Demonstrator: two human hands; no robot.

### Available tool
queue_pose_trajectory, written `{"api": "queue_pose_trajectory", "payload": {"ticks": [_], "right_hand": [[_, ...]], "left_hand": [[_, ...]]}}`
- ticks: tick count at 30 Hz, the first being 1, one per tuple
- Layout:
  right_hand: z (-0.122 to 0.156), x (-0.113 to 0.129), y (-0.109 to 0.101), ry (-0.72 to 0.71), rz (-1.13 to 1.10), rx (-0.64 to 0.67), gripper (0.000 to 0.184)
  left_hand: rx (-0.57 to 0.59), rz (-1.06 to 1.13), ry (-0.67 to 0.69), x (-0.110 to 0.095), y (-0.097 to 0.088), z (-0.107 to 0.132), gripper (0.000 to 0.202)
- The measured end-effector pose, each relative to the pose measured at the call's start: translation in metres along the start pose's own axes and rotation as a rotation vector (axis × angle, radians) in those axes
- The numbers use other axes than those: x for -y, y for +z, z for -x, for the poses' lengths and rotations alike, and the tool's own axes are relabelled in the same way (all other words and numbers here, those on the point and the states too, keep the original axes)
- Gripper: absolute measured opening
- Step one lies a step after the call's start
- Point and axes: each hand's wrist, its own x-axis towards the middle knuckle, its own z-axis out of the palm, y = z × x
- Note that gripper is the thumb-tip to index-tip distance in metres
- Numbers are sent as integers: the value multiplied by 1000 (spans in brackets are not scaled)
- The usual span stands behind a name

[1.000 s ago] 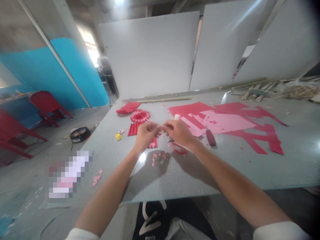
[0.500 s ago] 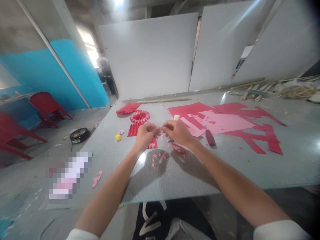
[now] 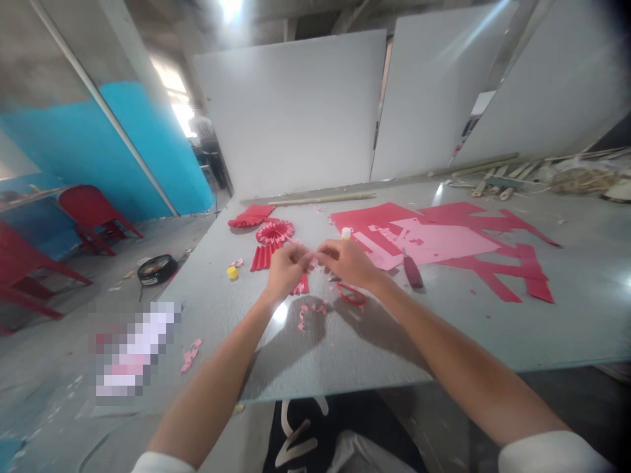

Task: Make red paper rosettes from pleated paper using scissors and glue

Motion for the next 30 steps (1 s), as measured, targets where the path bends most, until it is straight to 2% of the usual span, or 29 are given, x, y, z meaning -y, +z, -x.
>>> {"api": "queue_pose_trajectory", "payload": {"ticks": [3,7,14,19,22,26,30], "right_hand": [[0,0,0,41,-63,25,25],[1,2,0,40,-56,-7,23],[2,5,-1,43,-140,16,24],[1,4,-2,63,-123,-23,21],[1,4,-2,58,-123,-30,21],[0,3,-3,61,-135,-28,22],[-1,0,-4,53,-114,-35,24]], "left_hand": [[19,62,-24,-2,1,1,23],[47,155,-74,-5,1,2,26],[-12,266,-92,-3,2,2,28],[-24,218,-48,0,2,1,30],[26,193,-36,0,2,1,31],[131,263,-78,-2,1,2,37],[149,291,-96,0,1,2,38]]}}
